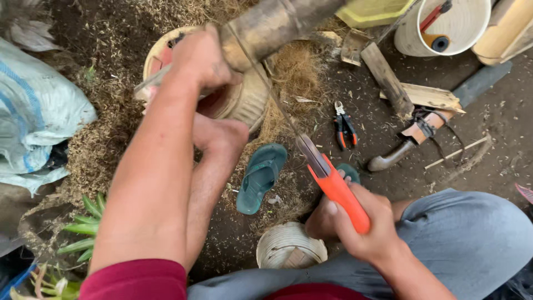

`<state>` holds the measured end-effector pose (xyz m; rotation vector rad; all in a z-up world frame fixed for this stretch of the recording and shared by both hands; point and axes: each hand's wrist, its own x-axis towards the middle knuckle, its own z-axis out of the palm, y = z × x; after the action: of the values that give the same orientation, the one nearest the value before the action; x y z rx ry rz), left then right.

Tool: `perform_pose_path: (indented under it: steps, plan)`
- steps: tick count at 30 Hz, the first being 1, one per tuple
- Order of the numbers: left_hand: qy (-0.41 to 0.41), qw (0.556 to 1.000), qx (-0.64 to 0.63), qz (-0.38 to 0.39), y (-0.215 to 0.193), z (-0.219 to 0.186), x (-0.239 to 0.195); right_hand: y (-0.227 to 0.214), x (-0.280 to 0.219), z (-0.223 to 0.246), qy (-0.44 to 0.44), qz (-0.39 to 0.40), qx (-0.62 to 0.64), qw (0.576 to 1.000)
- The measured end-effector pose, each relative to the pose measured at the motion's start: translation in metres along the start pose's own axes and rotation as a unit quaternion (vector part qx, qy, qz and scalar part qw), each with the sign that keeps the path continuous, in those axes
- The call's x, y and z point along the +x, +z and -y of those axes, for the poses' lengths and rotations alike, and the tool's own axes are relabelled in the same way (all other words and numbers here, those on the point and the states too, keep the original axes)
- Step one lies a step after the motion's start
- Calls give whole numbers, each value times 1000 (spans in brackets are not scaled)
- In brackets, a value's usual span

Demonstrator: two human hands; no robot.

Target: The person saws a section of bamboo while stabilizing it with their foot and hand, then removes a cut piece to reveal the hollow interior.

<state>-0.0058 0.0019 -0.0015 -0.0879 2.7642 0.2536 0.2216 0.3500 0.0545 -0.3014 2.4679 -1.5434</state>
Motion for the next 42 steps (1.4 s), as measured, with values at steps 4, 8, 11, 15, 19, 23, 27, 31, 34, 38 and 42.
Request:
perform_pose_path:
  steps: [4,8,11,15,19,23,27,31,34,38,42]
  plan:
    - [10,1000,0,13,9,-5,-3,-9,-19,17,34,1,-37,999]
    - [6,1000,1,29,-1,-6,-6,3,-5,27,-80,-33,19,996]
    - [-2,999,-5,33,-11,1,-1,25,25,15,-35,-26,10,999]
    - [39,998,4,46,3,-14,0,23,23,15,-13,-31,-12,999]
    - [14,999,-13,48,5,-1,-1,23,29,23,23,-13,12,1000]
    - [35,999,-11,32,5,-1,-1,33,45,32,0,-35,14,999]
    - [58,998,-5,17,2,-2,6,40,90,25,27,-49,45,997]
    - [26,997,-15,65,1,-1,4,46,82,31,-2,-41,16,999]
    - [59,997,-29,-42,10,-1,-7,54,82,42,27,-44,1,999]
    - [42,989,61,-132,38,-9,-20,37,92,50,45,-22,1,999]
    - [34,984,99,-144,50,-4,-4,37,90,40,66,-28,17,997]
